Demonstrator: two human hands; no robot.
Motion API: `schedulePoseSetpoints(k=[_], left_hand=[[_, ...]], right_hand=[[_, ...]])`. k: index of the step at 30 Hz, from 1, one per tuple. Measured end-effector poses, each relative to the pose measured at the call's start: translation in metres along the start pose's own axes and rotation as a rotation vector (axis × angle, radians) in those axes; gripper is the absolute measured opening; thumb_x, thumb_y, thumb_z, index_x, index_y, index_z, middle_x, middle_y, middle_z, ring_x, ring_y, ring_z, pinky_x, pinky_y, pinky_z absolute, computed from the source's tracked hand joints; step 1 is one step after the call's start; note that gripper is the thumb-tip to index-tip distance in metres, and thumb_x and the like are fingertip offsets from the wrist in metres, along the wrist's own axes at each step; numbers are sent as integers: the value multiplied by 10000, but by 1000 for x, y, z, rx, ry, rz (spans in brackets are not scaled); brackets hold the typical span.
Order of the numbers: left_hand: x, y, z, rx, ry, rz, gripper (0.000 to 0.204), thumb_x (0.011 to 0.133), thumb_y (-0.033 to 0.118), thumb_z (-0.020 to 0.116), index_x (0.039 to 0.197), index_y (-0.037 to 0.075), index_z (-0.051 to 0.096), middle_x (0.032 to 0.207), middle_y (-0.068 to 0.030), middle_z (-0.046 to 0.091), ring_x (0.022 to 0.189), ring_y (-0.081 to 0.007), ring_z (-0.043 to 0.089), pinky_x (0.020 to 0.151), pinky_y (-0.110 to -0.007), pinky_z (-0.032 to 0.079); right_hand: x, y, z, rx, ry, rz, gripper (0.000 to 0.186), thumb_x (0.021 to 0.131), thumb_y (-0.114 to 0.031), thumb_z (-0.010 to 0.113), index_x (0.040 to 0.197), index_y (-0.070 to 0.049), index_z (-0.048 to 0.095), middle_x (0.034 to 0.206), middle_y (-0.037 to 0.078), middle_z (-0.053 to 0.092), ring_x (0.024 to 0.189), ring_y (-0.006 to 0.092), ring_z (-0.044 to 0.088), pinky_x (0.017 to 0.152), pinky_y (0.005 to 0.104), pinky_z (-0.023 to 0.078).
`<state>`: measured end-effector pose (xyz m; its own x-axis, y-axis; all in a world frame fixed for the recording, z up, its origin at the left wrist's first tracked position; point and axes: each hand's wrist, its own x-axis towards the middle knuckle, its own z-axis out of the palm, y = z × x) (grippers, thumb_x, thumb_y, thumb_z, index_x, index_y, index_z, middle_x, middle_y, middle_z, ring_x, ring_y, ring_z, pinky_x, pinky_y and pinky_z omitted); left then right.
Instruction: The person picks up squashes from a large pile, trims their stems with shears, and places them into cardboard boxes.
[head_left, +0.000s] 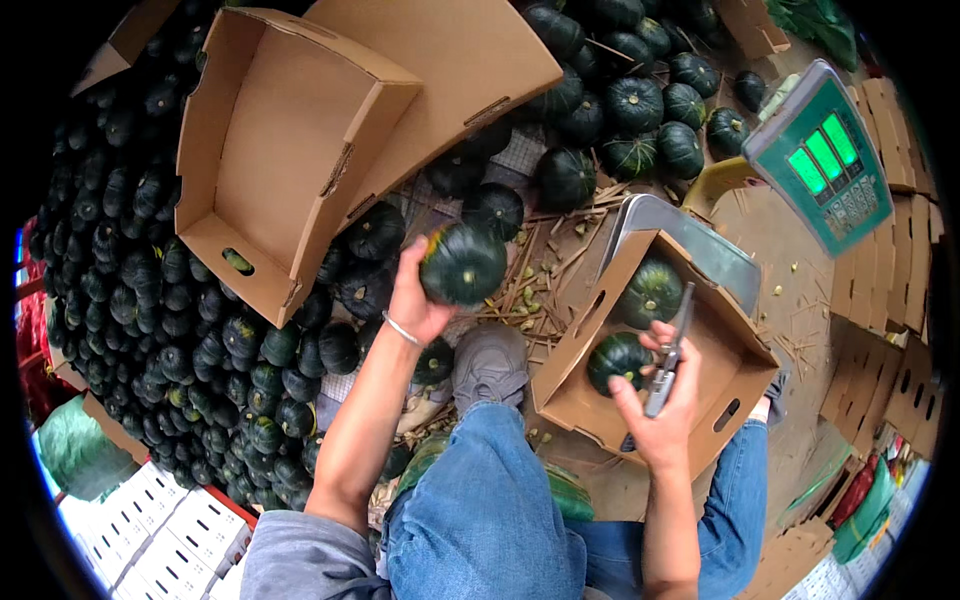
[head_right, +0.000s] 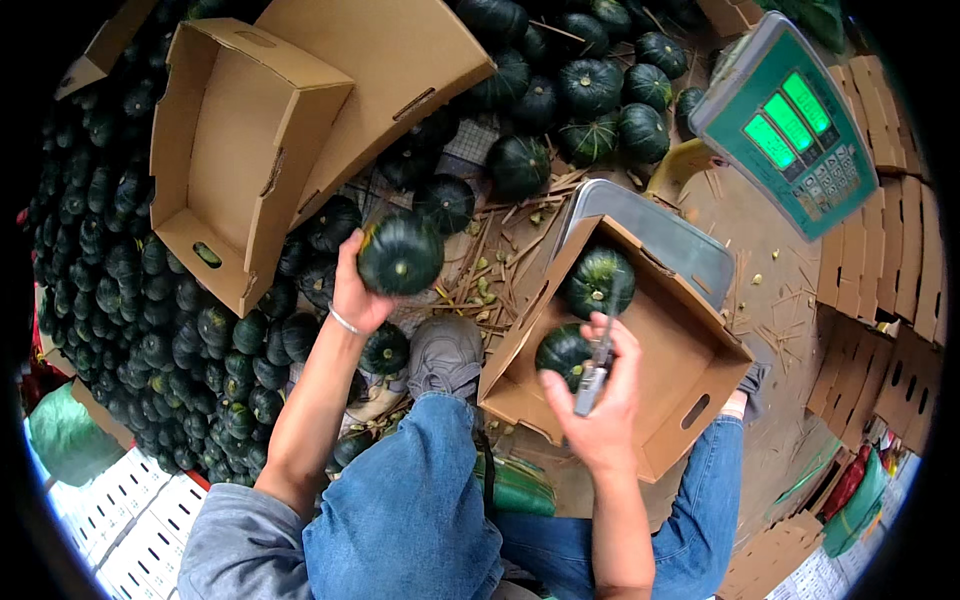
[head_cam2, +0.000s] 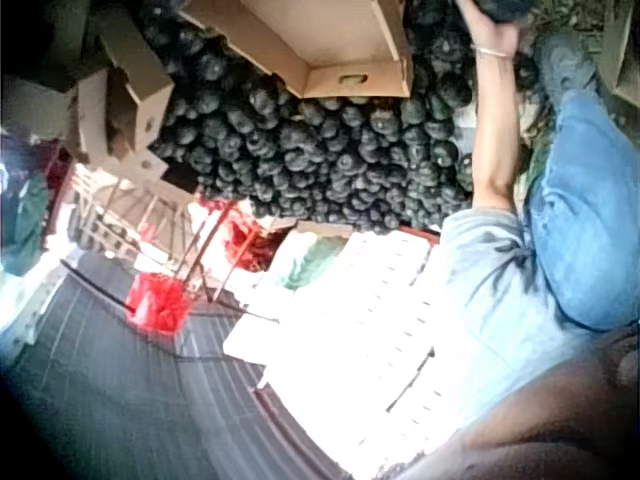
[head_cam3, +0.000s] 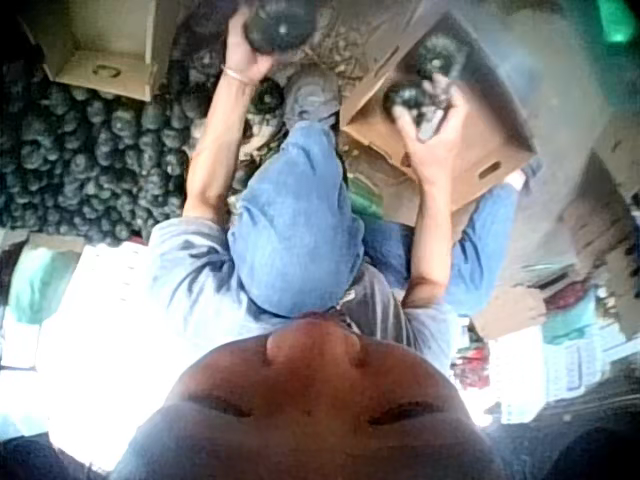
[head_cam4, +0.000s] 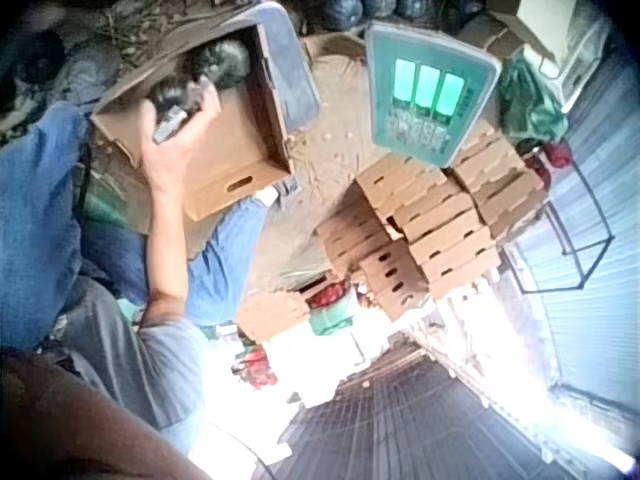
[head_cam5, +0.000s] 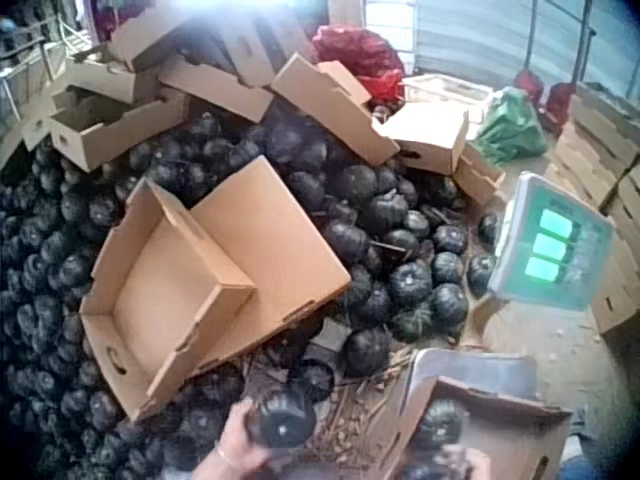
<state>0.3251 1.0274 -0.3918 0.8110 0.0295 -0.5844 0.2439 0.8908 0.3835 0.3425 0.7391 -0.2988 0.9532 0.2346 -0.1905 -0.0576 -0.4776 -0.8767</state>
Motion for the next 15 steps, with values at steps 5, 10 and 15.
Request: schedulePoseSetpoints(k=[5,10,15], left_hand=[[-34,-54,79,962,-134,258,413,946,365,425,1044,20,630,994,-95,635,928,-170,585,850,-289,449],[18,-68,76,1467,-267,856,202,779,141,630,940,20,617,883,-142,592,857,-299,589,763,-359,493],[130,-58,69,2160,-79,765,740,697,176,712,1349,157,364,1449,-123,279,1295,-395,293,1010,-537,344]], right_hand=[[-14,-14,28,417,39,242,706,646,-192,837,1193,-56,413,1118,81,487,996,174,509,817,305,455],[-22,23,-48,390,339,340,565,699,-205,785,1127,-63,444,1001,57,527,887,135,534,766,270,477],[14,107,-75,36,460,299,573,763,-136,750,1200,-2,404,1083,122,580,887,156,583,790,294,486]])
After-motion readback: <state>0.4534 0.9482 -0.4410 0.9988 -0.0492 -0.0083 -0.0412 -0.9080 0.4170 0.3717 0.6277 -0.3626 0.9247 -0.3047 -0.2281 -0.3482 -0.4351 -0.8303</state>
